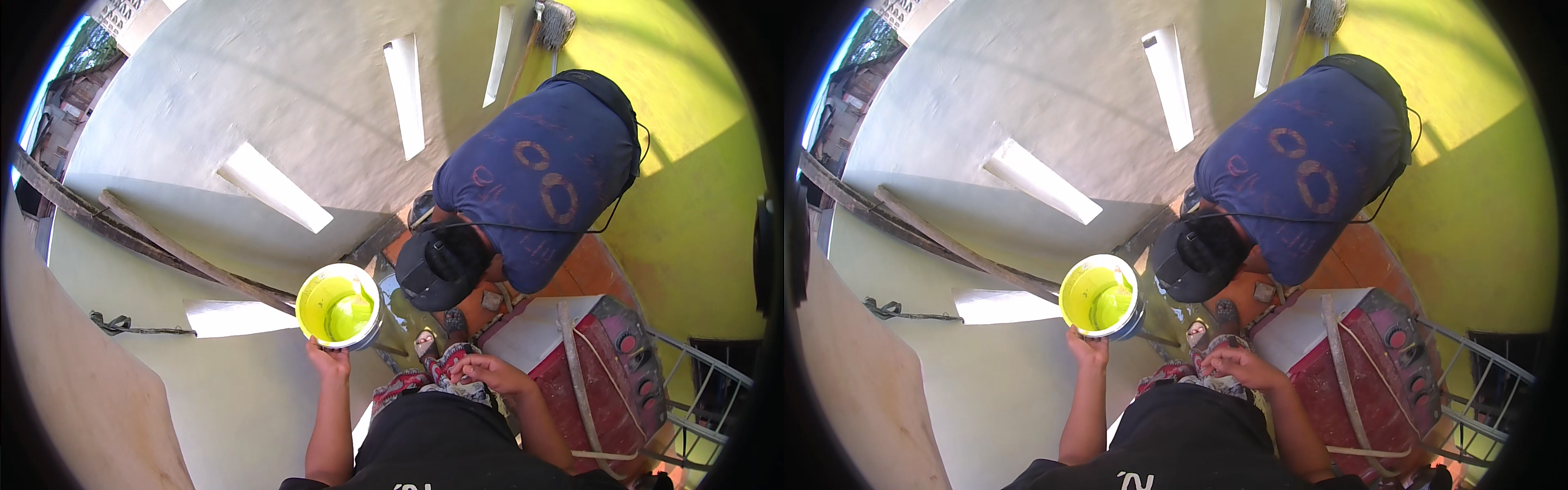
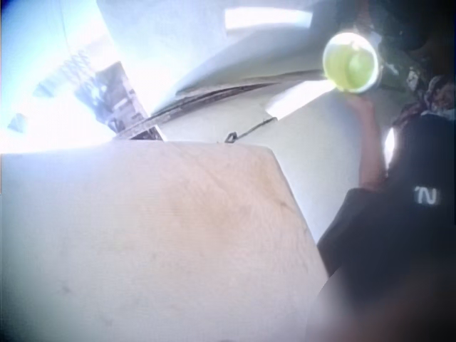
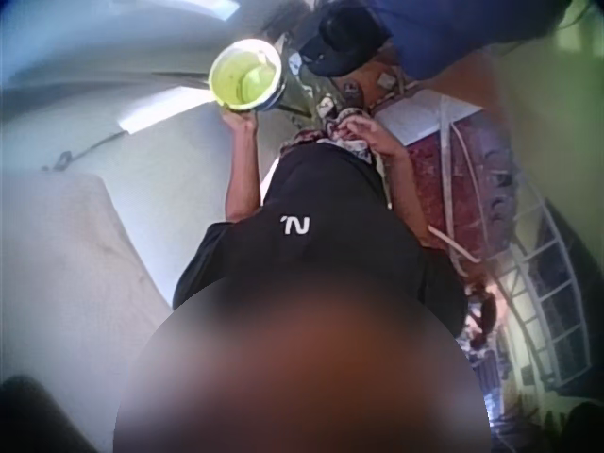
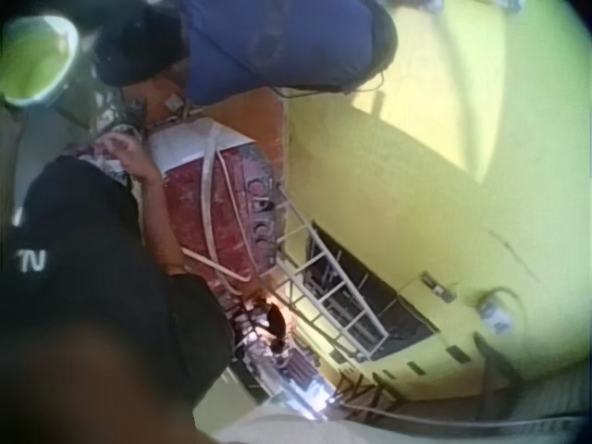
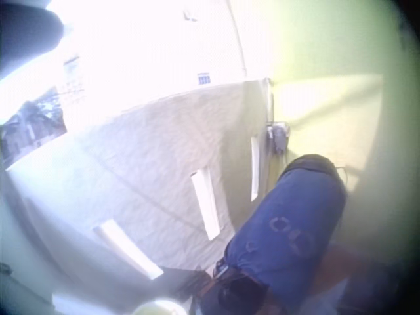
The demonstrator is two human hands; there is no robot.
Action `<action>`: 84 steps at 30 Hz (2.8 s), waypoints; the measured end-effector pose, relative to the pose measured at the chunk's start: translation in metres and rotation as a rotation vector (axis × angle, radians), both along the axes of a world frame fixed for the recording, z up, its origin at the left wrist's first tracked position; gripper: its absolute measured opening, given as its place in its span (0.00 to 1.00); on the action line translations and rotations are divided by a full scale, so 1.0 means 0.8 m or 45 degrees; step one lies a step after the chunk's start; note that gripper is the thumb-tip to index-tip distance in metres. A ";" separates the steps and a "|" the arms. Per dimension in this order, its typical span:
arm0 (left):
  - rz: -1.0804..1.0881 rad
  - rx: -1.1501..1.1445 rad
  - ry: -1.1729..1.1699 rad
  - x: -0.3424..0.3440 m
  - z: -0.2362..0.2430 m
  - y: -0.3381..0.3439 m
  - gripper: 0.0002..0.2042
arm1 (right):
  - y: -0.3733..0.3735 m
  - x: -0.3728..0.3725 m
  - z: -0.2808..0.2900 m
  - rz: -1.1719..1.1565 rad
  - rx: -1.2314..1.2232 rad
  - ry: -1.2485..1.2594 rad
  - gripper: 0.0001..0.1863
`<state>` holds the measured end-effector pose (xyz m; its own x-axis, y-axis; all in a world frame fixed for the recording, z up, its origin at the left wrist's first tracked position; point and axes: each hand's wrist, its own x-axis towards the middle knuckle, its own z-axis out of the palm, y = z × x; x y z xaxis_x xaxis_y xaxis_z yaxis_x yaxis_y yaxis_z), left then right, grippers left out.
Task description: The person sits on the floor and stirs green paint in a bucket with a small spatula. They then carry the bucket to another area, add water from a hose, and continue mixing the paint.
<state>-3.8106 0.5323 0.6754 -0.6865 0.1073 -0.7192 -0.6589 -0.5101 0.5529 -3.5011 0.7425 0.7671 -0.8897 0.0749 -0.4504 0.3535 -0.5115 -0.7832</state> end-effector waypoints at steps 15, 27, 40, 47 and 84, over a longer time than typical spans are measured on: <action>0.025 -0.053 0.087 0.038 -0.005 -0.044 0.21 | -0.006 -0.013 -0.002 0.136 0.042 -0.023 0.17; -0.123 -0.372 0.195 0.028 -0.012 -0.124 0.18 | -0.022 0.000 -0.018 0.017 0.056 -0.114 0.19; -0.763 -0.427 0.263 0.039 0.053 -0.127 0.16 | -0.072 0.069 -0.051 -0.202 -0.071 -0.277 0.25; -1.246 -0.214 0.511 0.097 0.179 -0.087 0.11 | -0.110 0.116 -0.012 -0.151 0.015 0.120 0.29; -2.416 0.906 0.676 0.606 0.317 0.181 0.29 | -0.262 0.623 0.179 -1.815 0.027 0.940 0.20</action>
